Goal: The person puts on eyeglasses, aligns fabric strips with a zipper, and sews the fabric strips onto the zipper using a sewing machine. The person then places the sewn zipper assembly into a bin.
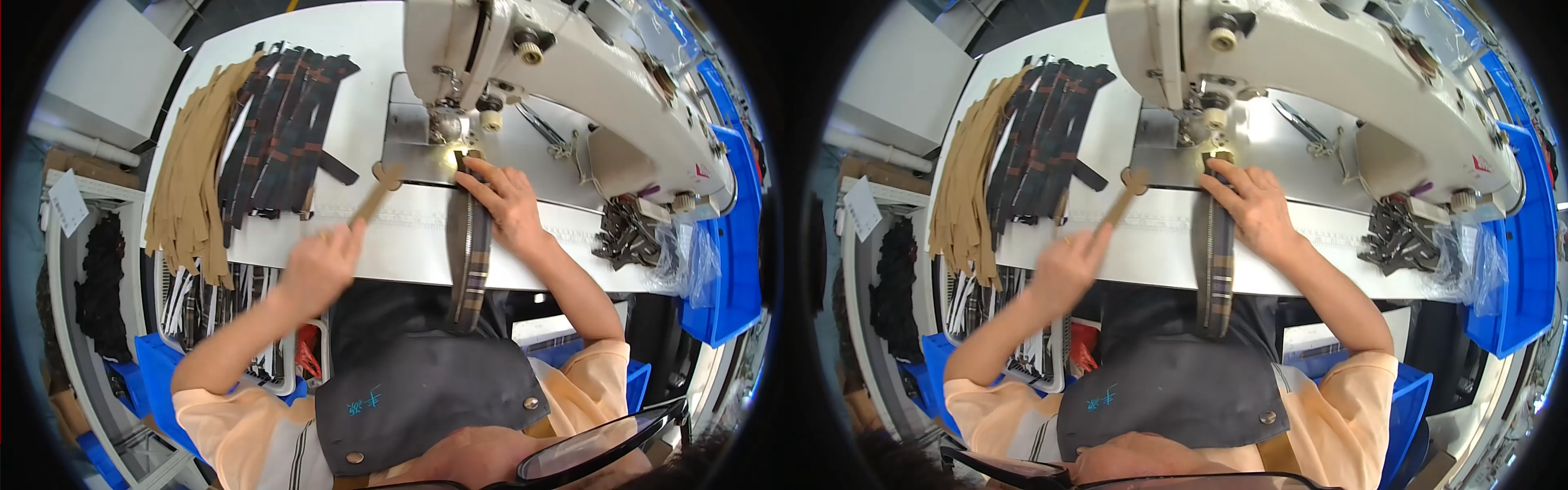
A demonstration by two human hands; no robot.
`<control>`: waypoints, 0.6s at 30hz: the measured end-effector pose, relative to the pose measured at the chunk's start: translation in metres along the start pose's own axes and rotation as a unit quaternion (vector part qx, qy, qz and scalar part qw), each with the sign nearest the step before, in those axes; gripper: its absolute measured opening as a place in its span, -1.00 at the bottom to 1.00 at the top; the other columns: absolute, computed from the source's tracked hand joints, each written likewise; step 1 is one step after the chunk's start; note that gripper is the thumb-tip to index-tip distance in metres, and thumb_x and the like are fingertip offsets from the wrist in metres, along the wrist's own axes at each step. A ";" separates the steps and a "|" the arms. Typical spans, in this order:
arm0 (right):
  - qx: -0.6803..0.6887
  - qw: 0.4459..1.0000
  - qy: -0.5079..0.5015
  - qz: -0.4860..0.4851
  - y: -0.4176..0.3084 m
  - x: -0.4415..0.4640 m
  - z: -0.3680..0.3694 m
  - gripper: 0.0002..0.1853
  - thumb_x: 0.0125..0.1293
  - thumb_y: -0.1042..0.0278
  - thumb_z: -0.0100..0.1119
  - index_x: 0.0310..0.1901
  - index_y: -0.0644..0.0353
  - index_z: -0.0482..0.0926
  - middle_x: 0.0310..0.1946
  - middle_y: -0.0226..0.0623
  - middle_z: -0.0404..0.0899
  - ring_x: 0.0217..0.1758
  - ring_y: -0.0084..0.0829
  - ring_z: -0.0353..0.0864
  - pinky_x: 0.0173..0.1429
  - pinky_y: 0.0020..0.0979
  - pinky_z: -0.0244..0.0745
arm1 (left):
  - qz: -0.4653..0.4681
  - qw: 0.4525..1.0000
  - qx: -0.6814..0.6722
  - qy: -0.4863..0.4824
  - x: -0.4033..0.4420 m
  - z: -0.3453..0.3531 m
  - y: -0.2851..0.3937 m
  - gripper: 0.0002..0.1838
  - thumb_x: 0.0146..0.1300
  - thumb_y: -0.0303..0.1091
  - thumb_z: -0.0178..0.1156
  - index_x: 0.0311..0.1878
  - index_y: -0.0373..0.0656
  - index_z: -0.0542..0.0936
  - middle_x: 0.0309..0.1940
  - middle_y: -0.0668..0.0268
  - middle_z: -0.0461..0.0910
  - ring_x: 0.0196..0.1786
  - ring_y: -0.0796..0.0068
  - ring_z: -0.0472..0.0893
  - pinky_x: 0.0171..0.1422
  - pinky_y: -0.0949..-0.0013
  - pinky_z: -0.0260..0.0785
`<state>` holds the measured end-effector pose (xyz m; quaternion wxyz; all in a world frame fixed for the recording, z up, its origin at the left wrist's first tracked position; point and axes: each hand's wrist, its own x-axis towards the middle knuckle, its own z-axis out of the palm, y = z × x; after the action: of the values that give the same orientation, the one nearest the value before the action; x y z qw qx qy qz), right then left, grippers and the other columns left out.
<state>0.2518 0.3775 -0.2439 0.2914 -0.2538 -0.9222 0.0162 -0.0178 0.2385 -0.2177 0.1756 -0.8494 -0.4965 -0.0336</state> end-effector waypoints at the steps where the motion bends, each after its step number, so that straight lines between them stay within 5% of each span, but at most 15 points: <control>1: -0.002 1.000 -0.006 -0.009 -0.004 0.000 -0.001 -0.51 -0.08 0.48 0.25 0.02 0.11 0.59 0.03 -0.26 0.53 -0.23 -0.29 0.49 -0.14 -0.29 0.35 | 0.000 0.998 -0.061 0.000 -0.003 0.001 0.020 -0.52 0.04 -0.41 0.19 0.07 -0.37 0.51 -0.45 0.31 0.40 -0.48 0.48 0.49 -0.47 0.48 0.39; 8: -0.035 0.992 -0.086 -0.082 -0.033 0.010 0.009 -0.53 0.07 0.40 0.10 0.10 0.03 0.54 -0.02 -0.28 0.46 -0.16 -0.37 0.41 -0.06 -0.35 0.25 | -0.088 0.967 -0.232 -0.053 0.002 -0.012 0.059 -0.42 0.08 -0.27 0.32 0.17 -0.29 0.46 -0.39 0.25 0.42 -0.46 0.43 0.54 -0.45 0.45 0.41; 11: -0.011 0.990 -0.120 -0.068 -0.034 0.011 0.012 -0.46 -0.01 0.46 0.15 0.12 0.03 0.53 0.01 -0.27 0.46 -0.12 -0.35 0.41 -0.03 -0.33 0.25 | -0.029 0.963 -0.266 -0.034 0.015 0.008 0.020 -0.41 0.12 -0.15 0.28 0.19 -0.24 0.45 -0.20 0.23 0.51 -0.20 0.37 0.60 -0.15 0.31 0.50; 14: 0.019 0.995 -0.079 -0.055 -0.033 0.009 0.013 -0.47 -0.05 0.48 0.21 0.08 0.14 0.55 0.00 -0.22 0.49 -0.11 -0.30 0.45 -0.02 -0.30 0.33 | 0.055 0.982 -0.180 0.003 0.032 0.020 0.009 -0.36 0.12 -0.11 0.28 0.26 -0.16 0.41 0.19 0.24 0.43 0.20 0.30 0.46 0.17 -0.03 0.34; 15: 0.026 0.998 -0.054 -0.035 -0.030 0.009 0.013 -0.48 -0.07 0.50 0.22 0.06 0.19 0.55 0.00 -0.20 0.50 -0.10 -0.27 0.48 -0.02 -0.29 0.37 | 0.029 0.973 -0.224 -0.041 0.026 0.028 0.014 -0.32 0.13 -0.09 0.27 0.30 -0.16 0.36 0.41 0.26 0.21 0.41 0.30 0.23 0.29 -0.23 0.13; 18: 0.021 1.000 -0.001 0.010 -0.013 0.002 0.006 -0.51 -0.09 0.52 0.24 0.00 0.32 0.55 -0.01 -0.14 0.52 -0.09 -0.20 0.54 0.00 -0.27 0.46 | -0.020 0.975 -0.219 -0.008 0.030 0.032 0.025 -0.28 0.11 -0.14 0.28 0.34 -0.16 0.32 0.39 0.27 0.25 0.39 0.29 0.27 0.32 -0.20 0.08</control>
<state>0.2412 0.3683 -0.2459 0.2952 -0.2568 -0.9195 0.0383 0.0149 0.2635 -0.2471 -0.0196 -0.8575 -0.4952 -0.1378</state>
